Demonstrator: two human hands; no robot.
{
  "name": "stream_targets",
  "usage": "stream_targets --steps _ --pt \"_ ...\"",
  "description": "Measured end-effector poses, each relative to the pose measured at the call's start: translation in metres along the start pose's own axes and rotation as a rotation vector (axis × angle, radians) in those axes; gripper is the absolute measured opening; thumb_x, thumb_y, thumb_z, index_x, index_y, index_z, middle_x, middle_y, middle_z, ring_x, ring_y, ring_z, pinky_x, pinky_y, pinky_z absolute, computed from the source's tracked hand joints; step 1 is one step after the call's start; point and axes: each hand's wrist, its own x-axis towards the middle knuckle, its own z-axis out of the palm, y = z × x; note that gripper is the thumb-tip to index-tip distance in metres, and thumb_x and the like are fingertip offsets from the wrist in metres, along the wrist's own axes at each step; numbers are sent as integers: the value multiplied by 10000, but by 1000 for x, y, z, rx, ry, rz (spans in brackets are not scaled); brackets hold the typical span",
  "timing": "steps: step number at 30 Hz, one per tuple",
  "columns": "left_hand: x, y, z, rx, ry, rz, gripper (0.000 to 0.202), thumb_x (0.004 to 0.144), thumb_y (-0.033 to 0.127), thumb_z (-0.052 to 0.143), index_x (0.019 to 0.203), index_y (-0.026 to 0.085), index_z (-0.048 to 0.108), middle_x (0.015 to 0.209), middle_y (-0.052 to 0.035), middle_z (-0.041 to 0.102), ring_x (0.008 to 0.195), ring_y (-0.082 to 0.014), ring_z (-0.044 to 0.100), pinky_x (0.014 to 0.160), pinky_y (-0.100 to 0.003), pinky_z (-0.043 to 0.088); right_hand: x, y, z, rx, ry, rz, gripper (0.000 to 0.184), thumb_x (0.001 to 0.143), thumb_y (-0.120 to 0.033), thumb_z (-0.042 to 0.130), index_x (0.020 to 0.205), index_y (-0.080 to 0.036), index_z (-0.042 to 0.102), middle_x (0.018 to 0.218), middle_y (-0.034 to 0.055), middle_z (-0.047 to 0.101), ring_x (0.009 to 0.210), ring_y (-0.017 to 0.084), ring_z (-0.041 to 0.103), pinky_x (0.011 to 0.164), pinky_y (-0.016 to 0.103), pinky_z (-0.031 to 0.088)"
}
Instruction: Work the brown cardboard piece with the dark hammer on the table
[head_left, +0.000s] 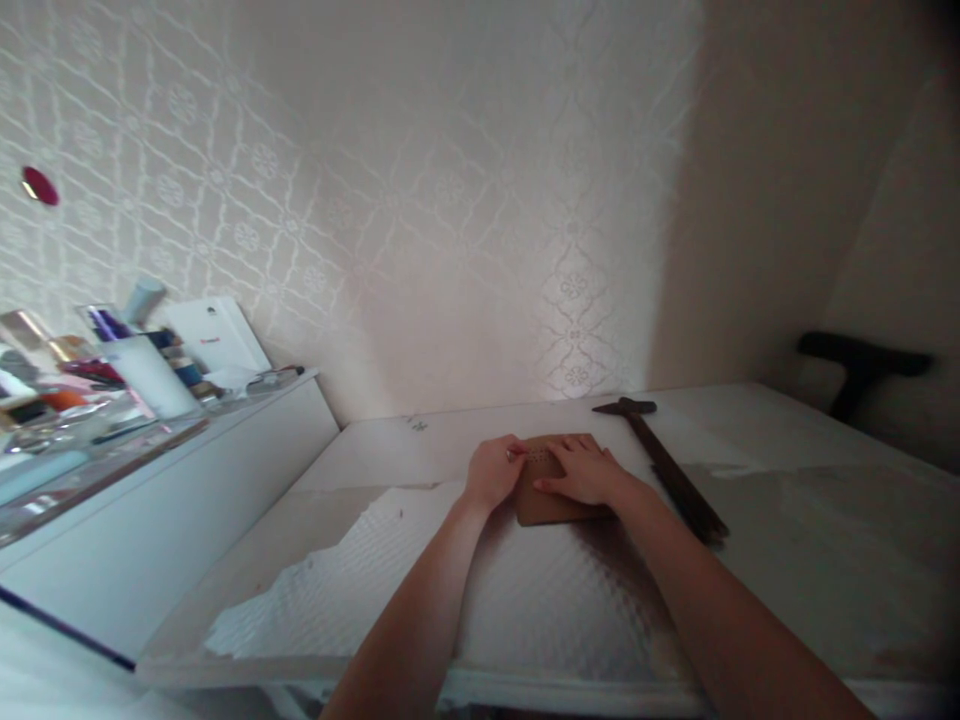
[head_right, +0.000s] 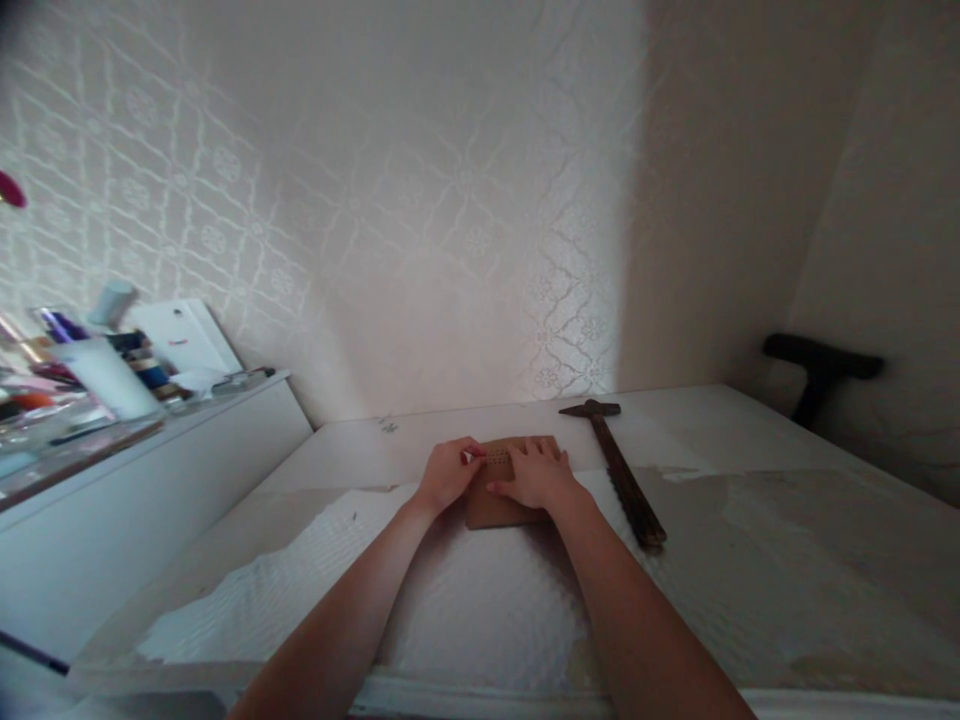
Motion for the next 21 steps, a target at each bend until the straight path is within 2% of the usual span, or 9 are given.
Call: stream_targets --steps 7,21 --pt "-1 1 -3 27 -20 -7 182 791 145 536 862 222 685 870 -3 696 805 -162 619 795 -254 452 1 1 0 18 7 -15 730 773 -640 480 1340 -184 415 1404 160 352 1295 342 249 998 522 245" --pt "-1 1 -4 -37 -64 -8 126 767 138 563 821 205 656 835 1 683 786 -147 614 737 -236 451 2 2 2 16 26 1 737 765 -635 488 1349 -192 408 1426 150 328 1289 353 258 991 543 251"
